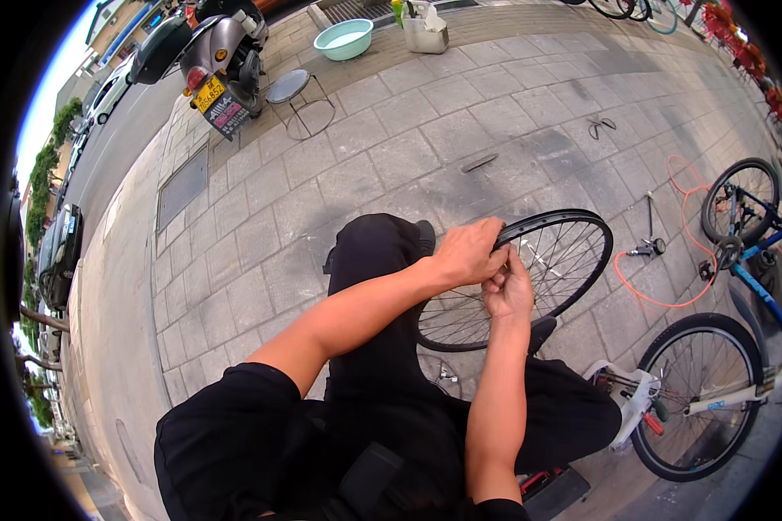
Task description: The person sits on a sidewalk and uses a red tire lever to pry the tire bead off the rim of a bicycle wheel. They repeatedly insert the lever and work it around the circumference to loosen the tire from the rim.
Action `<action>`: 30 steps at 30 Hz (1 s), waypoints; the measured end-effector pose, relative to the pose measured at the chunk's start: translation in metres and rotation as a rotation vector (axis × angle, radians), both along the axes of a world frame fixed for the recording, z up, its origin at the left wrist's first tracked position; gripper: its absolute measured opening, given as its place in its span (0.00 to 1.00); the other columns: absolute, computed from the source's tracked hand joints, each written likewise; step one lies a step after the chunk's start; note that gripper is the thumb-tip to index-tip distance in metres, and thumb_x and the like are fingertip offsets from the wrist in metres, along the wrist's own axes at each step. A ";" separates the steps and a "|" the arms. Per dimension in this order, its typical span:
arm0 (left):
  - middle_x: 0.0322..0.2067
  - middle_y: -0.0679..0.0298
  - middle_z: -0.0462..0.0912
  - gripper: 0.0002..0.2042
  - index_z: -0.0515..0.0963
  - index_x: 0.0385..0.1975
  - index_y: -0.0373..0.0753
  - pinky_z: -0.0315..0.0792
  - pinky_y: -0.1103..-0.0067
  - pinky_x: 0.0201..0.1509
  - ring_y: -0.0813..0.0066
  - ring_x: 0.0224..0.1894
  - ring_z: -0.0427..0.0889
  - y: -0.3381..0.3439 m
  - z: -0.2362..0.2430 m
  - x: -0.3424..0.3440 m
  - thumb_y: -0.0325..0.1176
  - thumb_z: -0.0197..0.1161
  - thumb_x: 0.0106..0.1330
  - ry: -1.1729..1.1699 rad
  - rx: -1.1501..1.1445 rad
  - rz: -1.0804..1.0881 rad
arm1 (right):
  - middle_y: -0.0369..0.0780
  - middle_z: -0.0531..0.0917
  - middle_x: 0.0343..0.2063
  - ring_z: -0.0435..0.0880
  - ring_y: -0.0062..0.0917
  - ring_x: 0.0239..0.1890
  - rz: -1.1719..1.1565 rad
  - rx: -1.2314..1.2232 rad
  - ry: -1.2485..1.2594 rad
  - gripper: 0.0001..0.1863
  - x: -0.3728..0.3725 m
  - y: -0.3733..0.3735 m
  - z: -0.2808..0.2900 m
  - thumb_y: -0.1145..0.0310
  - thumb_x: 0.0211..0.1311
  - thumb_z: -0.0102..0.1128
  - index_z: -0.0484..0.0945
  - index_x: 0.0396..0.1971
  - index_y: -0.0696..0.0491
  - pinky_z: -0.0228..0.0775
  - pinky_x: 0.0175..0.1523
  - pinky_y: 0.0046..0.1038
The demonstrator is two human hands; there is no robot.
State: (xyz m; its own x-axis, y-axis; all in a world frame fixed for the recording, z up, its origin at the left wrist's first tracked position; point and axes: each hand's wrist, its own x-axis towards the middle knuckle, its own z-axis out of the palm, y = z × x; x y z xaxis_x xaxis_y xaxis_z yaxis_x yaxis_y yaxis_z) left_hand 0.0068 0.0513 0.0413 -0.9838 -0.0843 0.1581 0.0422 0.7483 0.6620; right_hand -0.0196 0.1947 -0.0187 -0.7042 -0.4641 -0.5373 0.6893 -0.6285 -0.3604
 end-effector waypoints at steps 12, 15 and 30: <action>0.46 0.41 0.82 0.24 0.73 0.57 0.27 0.77 0.57 0.50 0.38 0.48 0.83 -0.016 -0.009 -0.007 0.37 0.66 0.68 0.051 -0.047 -0.076 | 0.29 0.75 0.22 0.63 0.13 0.14 0.198 0.201 -0.024 0.10 -0.023 -0.008 -0.001 0.58 0.77 0.56 0.79 0.37 0.48 0.52 0.18 0.22; 0.45 0.41 0.84 0.24 0.74 0.56 0.29 0.77 0.56 0.49 0.37 0.46 0.84 -0.013 -0.009 -0.010 0.40 0.66 0.68 0.017 -0.087 -0.010 | 0.34 0.81 0.33 0.69 0.17 0.18 0.155 0.265 0.115 0.16 0.002 -0.001 0.022 0.51 0.78 0.54 0.82 0.45 0.48 0.56 0.19 0.22; 0.34 0.44 0.86 0.21 0.75 0.54 0.31 0.77 0.57 0.46 0.39 0.41 0.85 -0.012 0.002 -0.008 0.38 0.67 0.67 -0.031 -0.054 -0.010 | 0.33 0.82 0.29 0.68 0.16 0.19 0.148 0.213 -0.010 0.12 -0.009 -0.009 0.015 0.58 0.74 0.61 0.81 0.35 0.51 0.57 0.22 0.22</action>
State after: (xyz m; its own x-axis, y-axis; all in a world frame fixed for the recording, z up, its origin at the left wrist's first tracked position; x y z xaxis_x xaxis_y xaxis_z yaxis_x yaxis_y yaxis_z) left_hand -0.0008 0.0396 0.0430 -0.9891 -0.0663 0.1313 0.0302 0.7825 0.6219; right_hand -0.0290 0.1856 -0.0035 -0.6309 -0.4370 -0.6411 0.7725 -0.4309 -0.4665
